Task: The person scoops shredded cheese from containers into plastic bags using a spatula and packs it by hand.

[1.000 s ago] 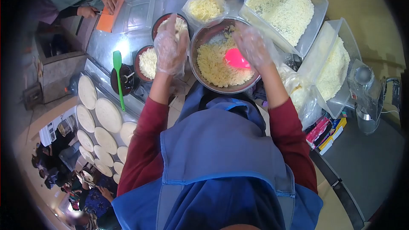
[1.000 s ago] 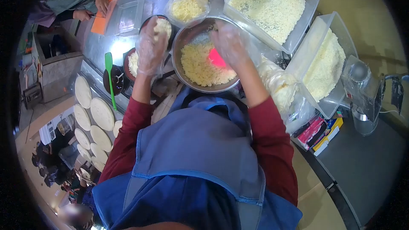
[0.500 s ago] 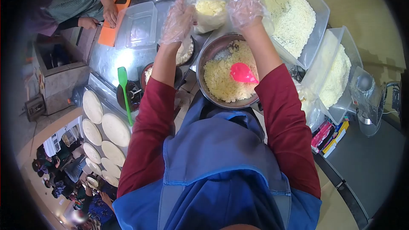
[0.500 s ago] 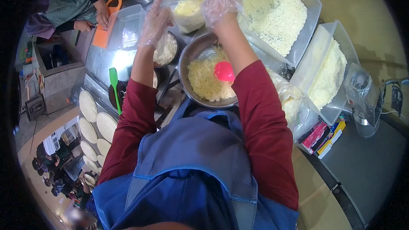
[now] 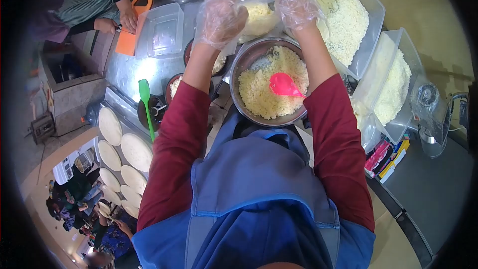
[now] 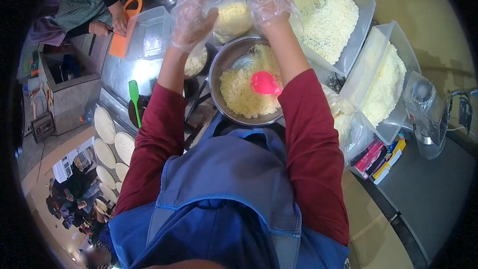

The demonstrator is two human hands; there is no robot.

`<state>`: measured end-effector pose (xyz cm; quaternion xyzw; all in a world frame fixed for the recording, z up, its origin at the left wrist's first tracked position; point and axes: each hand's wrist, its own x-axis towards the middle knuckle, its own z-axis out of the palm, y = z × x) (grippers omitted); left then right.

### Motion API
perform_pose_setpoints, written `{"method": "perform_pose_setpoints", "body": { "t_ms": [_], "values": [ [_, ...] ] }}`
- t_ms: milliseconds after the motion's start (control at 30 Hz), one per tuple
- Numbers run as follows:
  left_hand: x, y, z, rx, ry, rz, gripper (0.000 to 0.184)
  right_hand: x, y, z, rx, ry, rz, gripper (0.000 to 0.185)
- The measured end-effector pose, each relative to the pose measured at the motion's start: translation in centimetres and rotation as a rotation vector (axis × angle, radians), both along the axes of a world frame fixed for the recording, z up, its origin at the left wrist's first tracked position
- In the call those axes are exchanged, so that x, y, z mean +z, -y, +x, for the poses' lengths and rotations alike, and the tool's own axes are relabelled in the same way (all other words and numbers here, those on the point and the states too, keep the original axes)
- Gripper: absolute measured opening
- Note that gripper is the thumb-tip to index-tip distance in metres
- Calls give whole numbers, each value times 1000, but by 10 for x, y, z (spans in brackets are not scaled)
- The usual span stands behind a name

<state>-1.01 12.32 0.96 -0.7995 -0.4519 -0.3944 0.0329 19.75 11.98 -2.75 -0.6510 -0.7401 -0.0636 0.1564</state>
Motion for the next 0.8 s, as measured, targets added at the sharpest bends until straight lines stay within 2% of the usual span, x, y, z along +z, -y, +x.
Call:
{"method": "perform_pose_setpoints", "body": {
  "t_ms": [33,67,100,167,200,233,267,300,333,367,400,433,500,567,633,667,733,767,800],
  "values": [
    [1,-1,1,-58,-183,-54,43,-5,3,3,31,-104,115,23],
    [2,-3,3,-116,-367,-109,41,-9,11,7,27,-100,113,23],
    [3,-7,9,-116,-363,-110,41,6,31,4,-25,-185,142,22],
    [3,-19,20,11,-568,-624,32,44,70,-1,-73,-270,167,21],
    [-1,-24,18,7,-567,-628,32,65,91,-1,-115,-220,28,20],
    [-6,-27,13,5,-501,-448,28,77,111,1,-162,-169,-114,19],
    [-11,-26,10,-3,-433,-272,25,76,131,4,-175,-169,-126,19],
    [-7,-16,10,-20,-435,-285,25,71,153,7,-189,-76,-313,19],
    [9,-4,10,-80,-371,-150,25,64,170,11,-198,16,-493,19],
    [25,8,10,-135,-305,-8,26,47,187,18,-204,15,-492,19],
    [36,24,18,-106,-411,-172,24,23,206,24,-101,110,-330,12],
    [37,34,26,-107,-415,-173,24,2,221,25,6,202,-168,6],
    [34,52,36,52,-699,-284,18,-21,231,19,-36,135,-249,9],
    [22,49,29,24,-715,-181,16,-32,236,19,-82,74,-325,12],
    [35,60,27,-70,-427,-98,20,-29,238,17,50,7,-453,17],
    [36,69,21,-62,-429,-101,20,-26,239,15,59,6,-454,17],
    [32,92,-1,-5,-118,-266,21,-12,242,14,102,232,-496,18],
    [22,105,-16,-53,-122,-156,26,1,244,18,107,233,-494,18],
    [15,120,-27,-102,-125,-44,34,19,247,25,152,370,-342,18]
  ]
}}
